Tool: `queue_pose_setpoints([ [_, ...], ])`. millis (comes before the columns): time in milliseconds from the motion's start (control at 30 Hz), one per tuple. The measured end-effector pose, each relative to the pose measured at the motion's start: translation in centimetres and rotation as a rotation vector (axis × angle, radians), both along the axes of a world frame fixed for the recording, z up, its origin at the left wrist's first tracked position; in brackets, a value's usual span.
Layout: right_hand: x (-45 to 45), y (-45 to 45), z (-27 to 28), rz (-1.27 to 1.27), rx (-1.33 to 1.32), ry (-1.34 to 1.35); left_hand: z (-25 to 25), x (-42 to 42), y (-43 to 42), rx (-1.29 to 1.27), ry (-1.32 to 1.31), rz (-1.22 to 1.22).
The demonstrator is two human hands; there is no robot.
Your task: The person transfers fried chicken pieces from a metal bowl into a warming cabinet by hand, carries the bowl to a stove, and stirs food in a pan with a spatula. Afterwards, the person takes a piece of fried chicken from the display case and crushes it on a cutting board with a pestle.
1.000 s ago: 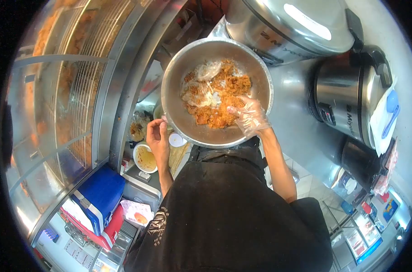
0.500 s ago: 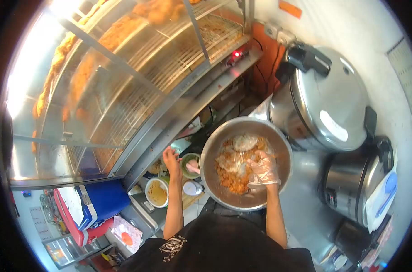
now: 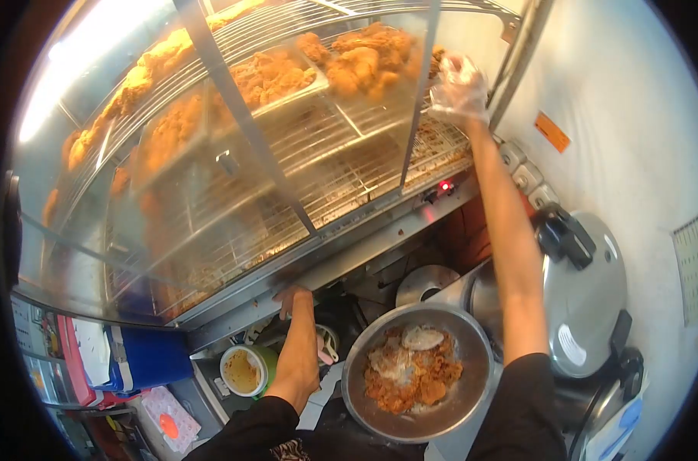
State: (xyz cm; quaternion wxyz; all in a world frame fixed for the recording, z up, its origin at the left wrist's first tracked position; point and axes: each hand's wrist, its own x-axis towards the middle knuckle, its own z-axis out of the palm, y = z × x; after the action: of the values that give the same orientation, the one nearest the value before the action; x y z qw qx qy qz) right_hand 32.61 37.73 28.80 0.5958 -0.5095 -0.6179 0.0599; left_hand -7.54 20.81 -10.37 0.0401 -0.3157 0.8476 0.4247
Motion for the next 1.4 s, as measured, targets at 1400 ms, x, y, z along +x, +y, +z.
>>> queue_pose_setpoints([
  [1400,-10.6,-46.0,-12.2,0.688,-0.339,1.916,-0.4,-2.5,-7.1,0.362,-0.287,-0.318],
])
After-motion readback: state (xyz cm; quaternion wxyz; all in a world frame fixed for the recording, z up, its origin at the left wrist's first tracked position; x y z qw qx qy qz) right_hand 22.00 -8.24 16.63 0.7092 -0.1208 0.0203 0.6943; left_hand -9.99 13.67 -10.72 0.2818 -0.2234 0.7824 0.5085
